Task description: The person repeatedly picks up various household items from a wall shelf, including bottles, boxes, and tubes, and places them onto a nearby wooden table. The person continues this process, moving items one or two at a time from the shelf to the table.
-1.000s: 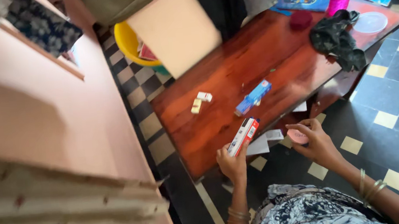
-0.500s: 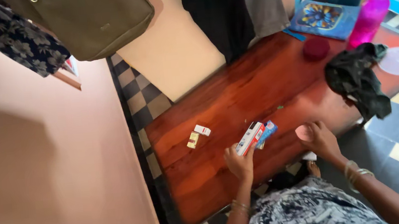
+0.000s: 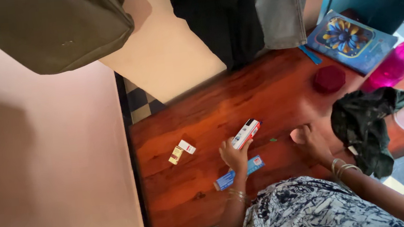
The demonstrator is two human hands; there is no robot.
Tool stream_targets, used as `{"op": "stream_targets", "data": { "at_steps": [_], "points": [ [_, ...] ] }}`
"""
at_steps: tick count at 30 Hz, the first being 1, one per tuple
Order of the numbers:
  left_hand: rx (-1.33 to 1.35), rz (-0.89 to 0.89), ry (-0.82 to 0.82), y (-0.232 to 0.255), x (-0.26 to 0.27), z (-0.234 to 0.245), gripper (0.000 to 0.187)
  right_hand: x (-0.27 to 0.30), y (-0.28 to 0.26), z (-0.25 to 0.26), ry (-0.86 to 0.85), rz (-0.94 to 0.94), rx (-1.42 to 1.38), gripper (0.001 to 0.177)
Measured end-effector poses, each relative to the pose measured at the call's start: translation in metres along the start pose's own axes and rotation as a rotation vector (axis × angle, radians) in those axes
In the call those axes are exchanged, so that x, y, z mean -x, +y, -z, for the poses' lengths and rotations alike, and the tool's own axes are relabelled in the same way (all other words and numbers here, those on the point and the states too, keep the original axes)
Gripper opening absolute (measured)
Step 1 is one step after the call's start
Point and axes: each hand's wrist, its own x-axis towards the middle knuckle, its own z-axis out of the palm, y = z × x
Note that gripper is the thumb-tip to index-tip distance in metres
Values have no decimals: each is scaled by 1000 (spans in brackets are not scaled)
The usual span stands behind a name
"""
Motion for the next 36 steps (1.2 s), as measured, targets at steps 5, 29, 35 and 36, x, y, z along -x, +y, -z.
{"op": "stream_targets", "data": {
  "at_steps": [5, 29, 35, 36],
  "points": [
    [-35, -33, -31, -2, -8, -23, 65, -22, 19, -2, -3, 95, -28, 75],
    [31, 146, -15, -20, 3, 56, 49, -29, -142, -18, 19, 198, -188, 38],
    [101, 167, 378, -69, 55, 228, 35, 36, -265, -62, -55, 419, -434, 36],
    [114, 193, 422, -81, 66, 255, 34, 53, -292, -69, -100, 433, -540, 35]
  ]
}}
